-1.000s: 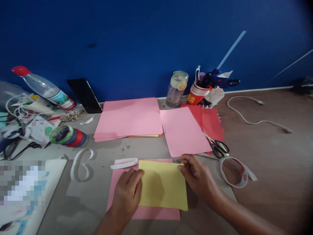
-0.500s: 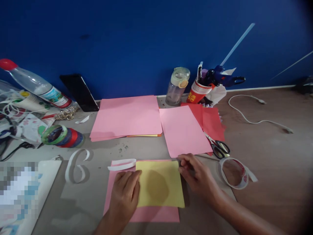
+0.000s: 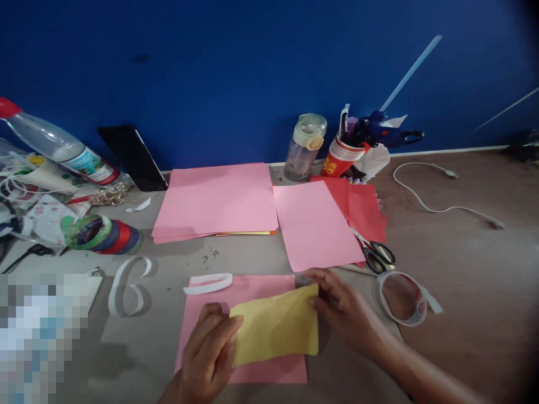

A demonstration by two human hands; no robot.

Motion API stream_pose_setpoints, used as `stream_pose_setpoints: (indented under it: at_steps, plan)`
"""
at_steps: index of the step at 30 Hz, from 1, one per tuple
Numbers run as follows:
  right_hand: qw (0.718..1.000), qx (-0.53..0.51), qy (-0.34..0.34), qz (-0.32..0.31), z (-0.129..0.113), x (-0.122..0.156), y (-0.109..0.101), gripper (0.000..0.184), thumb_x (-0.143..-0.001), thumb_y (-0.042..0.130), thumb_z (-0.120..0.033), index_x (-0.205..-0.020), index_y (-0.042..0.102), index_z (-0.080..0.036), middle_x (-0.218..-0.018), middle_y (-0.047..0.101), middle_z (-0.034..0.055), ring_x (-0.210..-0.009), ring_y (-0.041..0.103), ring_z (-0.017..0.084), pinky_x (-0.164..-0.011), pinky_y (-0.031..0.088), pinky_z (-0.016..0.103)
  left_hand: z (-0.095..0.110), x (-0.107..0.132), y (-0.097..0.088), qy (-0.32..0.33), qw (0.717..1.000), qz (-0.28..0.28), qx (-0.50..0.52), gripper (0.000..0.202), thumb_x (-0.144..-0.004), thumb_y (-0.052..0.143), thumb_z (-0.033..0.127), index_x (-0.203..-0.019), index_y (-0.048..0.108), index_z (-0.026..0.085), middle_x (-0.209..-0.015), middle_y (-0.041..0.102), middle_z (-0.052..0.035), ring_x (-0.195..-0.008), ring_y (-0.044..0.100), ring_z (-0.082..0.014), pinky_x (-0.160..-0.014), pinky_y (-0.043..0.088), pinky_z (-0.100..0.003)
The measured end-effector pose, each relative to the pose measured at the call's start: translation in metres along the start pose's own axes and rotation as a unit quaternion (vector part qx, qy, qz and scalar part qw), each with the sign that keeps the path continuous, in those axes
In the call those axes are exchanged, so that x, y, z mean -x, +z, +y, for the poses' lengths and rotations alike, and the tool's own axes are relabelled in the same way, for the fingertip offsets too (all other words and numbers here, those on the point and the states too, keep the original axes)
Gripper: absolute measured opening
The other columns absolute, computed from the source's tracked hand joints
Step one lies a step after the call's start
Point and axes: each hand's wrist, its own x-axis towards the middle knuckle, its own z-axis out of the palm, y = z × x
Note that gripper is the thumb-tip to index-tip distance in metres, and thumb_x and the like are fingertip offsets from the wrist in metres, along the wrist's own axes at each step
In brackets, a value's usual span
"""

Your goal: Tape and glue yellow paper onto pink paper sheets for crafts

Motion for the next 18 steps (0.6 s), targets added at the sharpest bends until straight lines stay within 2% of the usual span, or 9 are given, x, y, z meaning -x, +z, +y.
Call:
stream_pose_setpoints:
  at_steps: [3,6,8,11,14,18]
  plan:
    - [0.998,-0.019,-0.018,0.054,-0.003,0.003,0.002,0.023,-0.086,0.049,-0.024,-0.109,0.049,-0.021,-0.071,0.059,-0.0018,-0.063,0.057,0.014,-0.057,0.046,0.024,-0.001,0.000,0.003,-0.030,1.000,-0.002,0.001,0.031,-0.085,0.049,0.006,-0.111,0.058,0.021,-0.075,0.064,-0.0028,-0.068,0.062,-0.0156,-0.066,0.054,-0.029]
    - [0.989,0.041,-0.081,0.114,-0.003,0.006,0.005,0.012,-0.086,0.050,-0.022,-0.098,0.051,-0.022,-0.073,0.061,-0.0003,-0.064,0.059,0.014,-0.058,0.046,0.024,-0.003,-0.002,0.007,-0.052,0.999,-0.001,-0.001,0.029,-0.085,0.049,0.005,-0.107,0.060,0.020,-0.076,0.063,-0.0030,-0.067,0.059,-0.0141,-0.064,0.053,-0.027]
    - [0.978,0.089,-0.129,0.138,-0.001,0.008,0.007,0.006,-0.087,0.051,-0.021,-0.093,0.052,-0.022,-0.071,0.061,0.0004,-0.061,0.058,0.014,-0.057,0.045,0.025,-0.005,-0.004,0.008,-0.050,0.999,0.001,-0.010,0.029,-0.084,0.049,0.004,-0.106,0.061,0.020,-0.076,0.063,-0.0026,-0.066,0.058,-0.0138,-0.065,0.053,-0.027]
    - [0.959,0.133,-0.190,0.164,0.000,0.007,0.010,0.008,-0.087,0.052,-0.019,-0.094,0.051,-0.022,-0.066,0.060,-0.0001,-0.058,0.056,0.015,-0.056,0.044,0.026,-0.007,-0.004,0.009,-0.030,0.999,0.004,-0.028,0.032,-0.082,0.050,0.001,-0.107,0.060,0.019,-0.074,0.063,-0.0015,-0.065,0.057,-0.0130,-0.066,0.052,-0.027]
    - [0.948,0.157,-0.230,0.151,0.000,0.004,0.013,0.007,-0.088,0.052,-0.016,-0.088,0.052,-0.023,-0.064,0.061,-0.0004,-0.057,0.055,0.015,-0.057,0.043,0.027,-0.008,-0.003,0.008,-0.012,0.999,0.010,-0.050,0.035,-0.080,0.051,-0.002,-0.108,0.059,0.019,-0.074,0.063,-0.0014,-0.066,0.057,-0.0131,-0.067,0.052,-0.027]
    - [0.941,0.178,-0.269,0.100,0.000,-0.002,0.018,0.017,-0.090,0.047,-0.014,-0.080,0.057,-0.022,-0.066,0.064,0.0017,-0.060,0.056,0.015,-0.061,0.043,0.029,-0.010,0.003,0.007,-0.009,0.997,0.012,-0.080,0.035,-0.080,0.051,-0.002,-0.107,0.059,0.018,-0.076,0.064,-0.0029,-0.069,0.058,-0.0146,-0.070,0.052,-0.029]
